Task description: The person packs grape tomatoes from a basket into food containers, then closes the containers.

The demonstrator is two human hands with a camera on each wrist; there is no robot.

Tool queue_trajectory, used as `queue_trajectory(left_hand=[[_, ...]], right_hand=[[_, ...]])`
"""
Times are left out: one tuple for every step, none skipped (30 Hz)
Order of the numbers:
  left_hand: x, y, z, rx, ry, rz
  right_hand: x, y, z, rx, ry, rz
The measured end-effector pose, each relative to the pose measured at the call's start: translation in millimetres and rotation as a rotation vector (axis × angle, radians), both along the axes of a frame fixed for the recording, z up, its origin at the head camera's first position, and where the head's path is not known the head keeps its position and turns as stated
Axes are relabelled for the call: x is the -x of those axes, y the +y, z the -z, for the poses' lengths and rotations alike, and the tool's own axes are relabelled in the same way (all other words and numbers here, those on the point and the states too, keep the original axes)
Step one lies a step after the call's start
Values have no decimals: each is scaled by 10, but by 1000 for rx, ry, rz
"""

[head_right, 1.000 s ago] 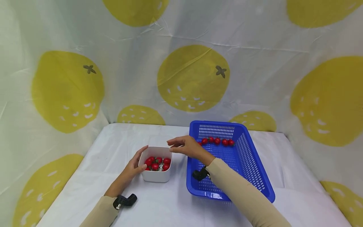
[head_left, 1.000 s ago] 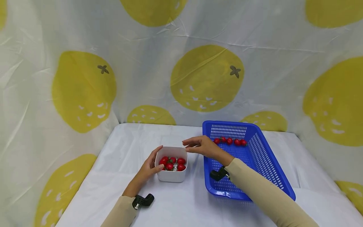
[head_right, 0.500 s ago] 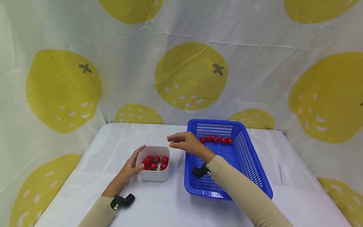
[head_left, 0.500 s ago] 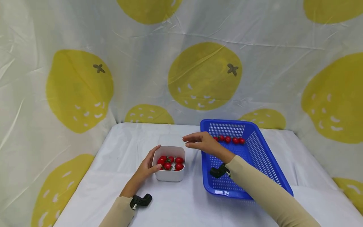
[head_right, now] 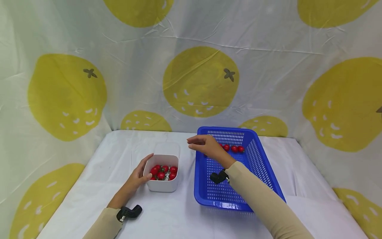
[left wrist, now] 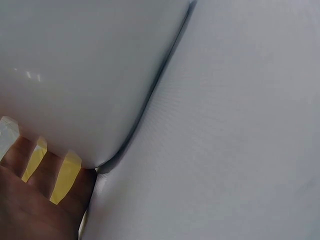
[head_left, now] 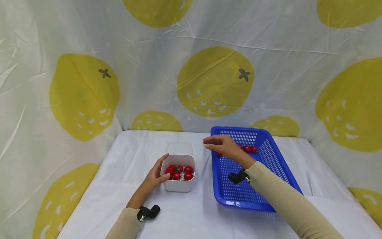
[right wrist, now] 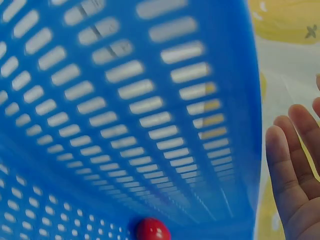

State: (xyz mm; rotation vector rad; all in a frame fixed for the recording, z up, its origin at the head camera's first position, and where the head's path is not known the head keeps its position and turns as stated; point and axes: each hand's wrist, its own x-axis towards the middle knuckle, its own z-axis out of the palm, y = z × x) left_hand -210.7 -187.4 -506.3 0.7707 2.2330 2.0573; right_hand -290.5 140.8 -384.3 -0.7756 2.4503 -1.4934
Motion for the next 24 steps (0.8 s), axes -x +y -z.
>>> queue_trajectory(left_hand=[[-2,1,4,-5,1,5],[-5,3,5,-4,0,4],[-7,4,6,-2,-2,2],[-6,5,7,-2,-3,2],[-7,6,9,-1,-5,2],[-5,6,10,-1,-5,1],[-4,6,12,-1,-5,1],[0,4,14,1,1,1],[3,3,16,1,3,0],[5,2,17,0,5,1],[7,1,19,-1,7,0],[9,0,19,1,6,-3],[12,0,19,1,5,-3],[12,-1,20,3,4,-4],[10,-1,19,4,-2,-7],[10,-2,19,3,-4,-6],[11,-3,20,5,-6,-8],[13,-4,20,8,-8,-10],[15,-6,21,9,-8,-9],[17,-8,23,11,-8,-8],[20,-11,27,11,-6,-7],[23,-13,30,12,-4,-7],[25,-15,33,14,-4,-6],[26,-18,38,13,-3,-5]], right_hand=[[12,20,3,-2,1,9],[19,37,-1,-2,0,18],[28,57,0,-3,1,25],[36,76,2,-1,0,30],[48,96,7,0,-1,37],[61,111,13,4,-2,44],[76,128,23,10,-8,53],[91,147,32,15,-11,57],[111,167,45,20,-12,63],[132,189,58,23,-9,66],[154,215,72,21,-3,71],[173,240,83,18,3,75],[195,268,97,17,4,79],[214,293,104,18,7,80],[229,317,107,17,10,86],[242,341,108,15,11,90],[251,364,105,13,7,98],[258,385,103,15,3,108],[267,406,103,14,1,119],[276,425,104,13,1,131],[284,445,107,8,1,143],[296,466,116,1,2,152],[308,486,126,-5,6,159],[320,507,138,-12,10,166]])
